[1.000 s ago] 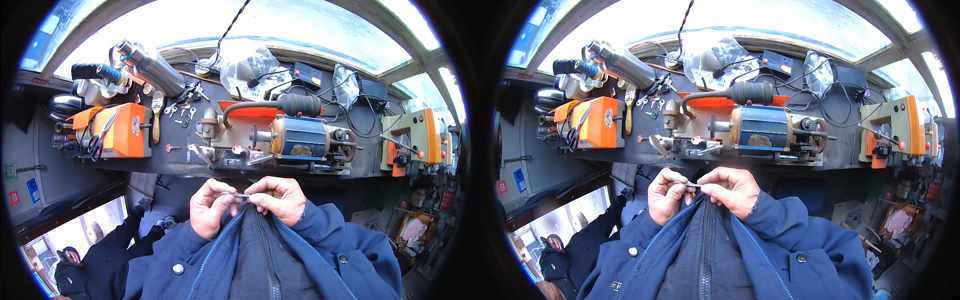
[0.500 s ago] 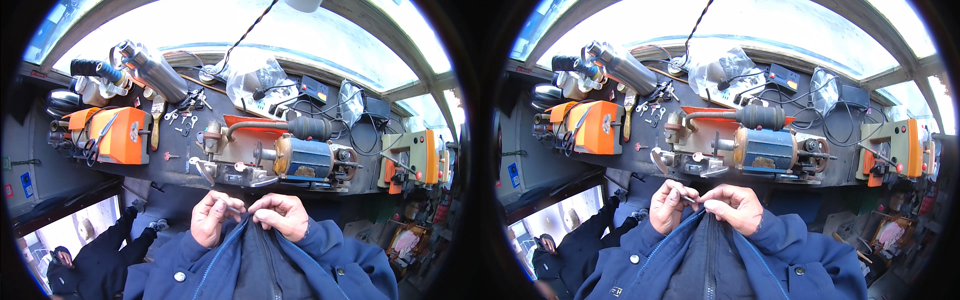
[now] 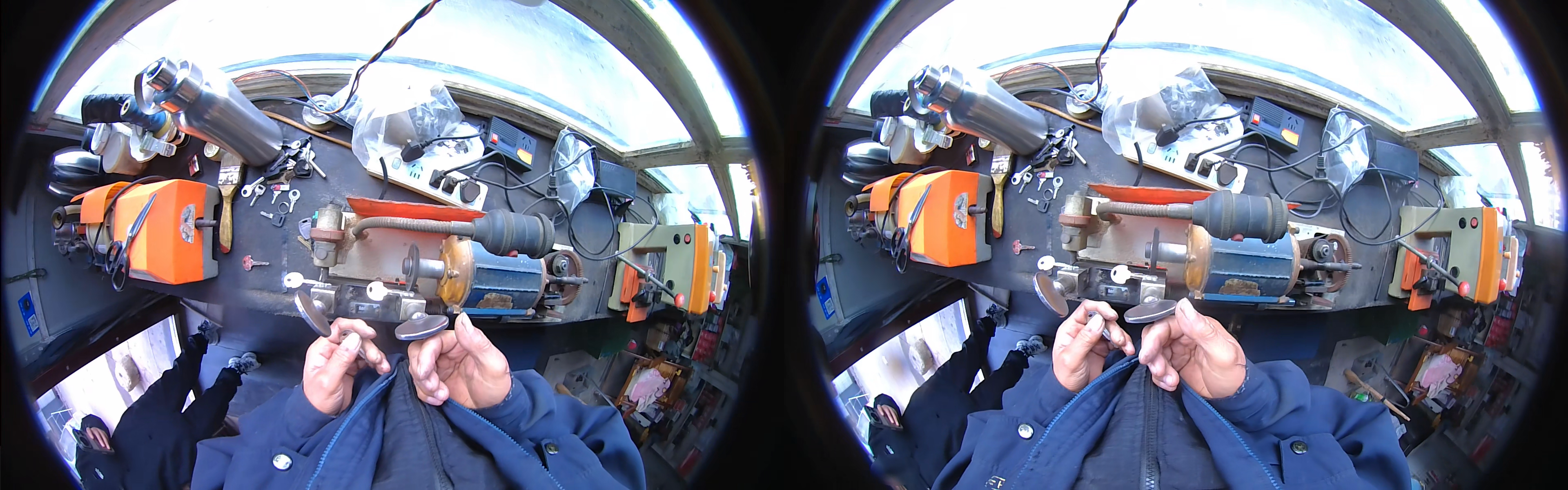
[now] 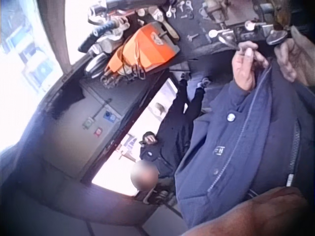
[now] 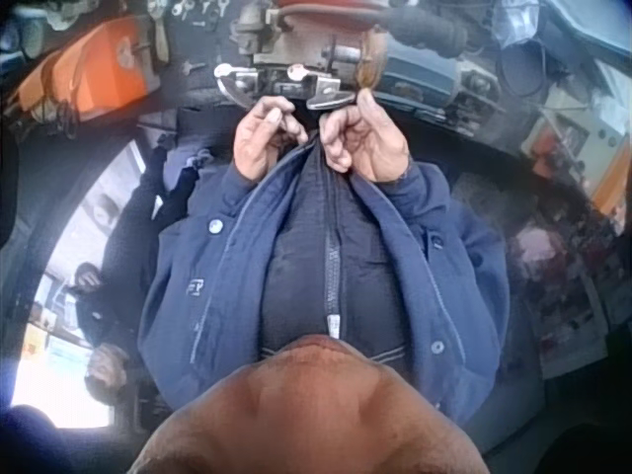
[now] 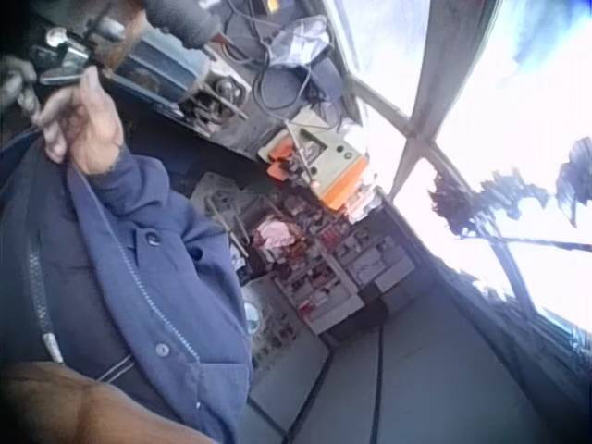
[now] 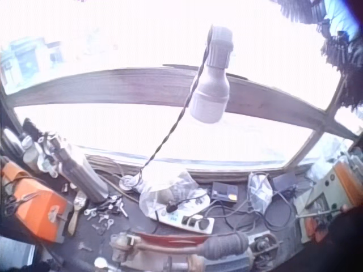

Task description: The person secures a key in a key-cutting machine, grinds its profile against a rotating wheel, and repeatedly checks the cut by comparing it to the original key. After finishing, the person hands the duplicated key to a customer.

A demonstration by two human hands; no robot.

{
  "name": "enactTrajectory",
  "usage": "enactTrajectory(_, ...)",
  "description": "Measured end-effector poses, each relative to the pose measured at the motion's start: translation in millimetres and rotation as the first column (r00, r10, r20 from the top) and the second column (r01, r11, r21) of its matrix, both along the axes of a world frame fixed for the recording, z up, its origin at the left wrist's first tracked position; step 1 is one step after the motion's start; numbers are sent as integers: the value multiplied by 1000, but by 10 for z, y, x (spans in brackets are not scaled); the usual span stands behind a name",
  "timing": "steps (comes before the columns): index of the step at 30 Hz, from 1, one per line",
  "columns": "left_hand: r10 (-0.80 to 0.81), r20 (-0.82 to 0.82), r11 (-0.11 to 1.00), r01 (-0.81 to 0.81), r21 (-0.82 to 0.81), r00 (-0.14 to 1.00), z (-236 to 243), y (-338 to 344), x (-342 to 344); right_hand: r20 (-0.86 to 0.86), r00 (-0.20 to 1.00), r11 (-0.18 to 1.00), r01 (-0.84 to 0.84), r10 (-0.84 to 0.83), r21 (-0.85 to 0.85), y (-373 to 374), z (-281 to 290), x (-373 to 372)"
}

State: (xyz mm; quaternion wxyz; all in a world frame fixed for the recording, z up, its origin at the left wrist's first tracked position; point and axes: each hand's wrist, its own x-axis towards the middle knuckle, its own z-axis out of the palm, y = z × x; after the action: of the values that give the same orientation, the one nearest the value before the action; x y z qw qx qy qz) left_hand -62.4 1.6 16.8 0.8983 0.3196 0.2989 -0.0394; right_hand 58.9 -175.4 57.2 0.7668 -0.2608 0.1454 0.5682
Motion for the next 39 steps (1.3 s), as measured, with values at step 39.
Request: enactTrajectory(39, -100, -147, 984, 120, 134, 984, 36, 8, 182, -9, 999, 999, -48, 48, -13, 113, -39, 101)
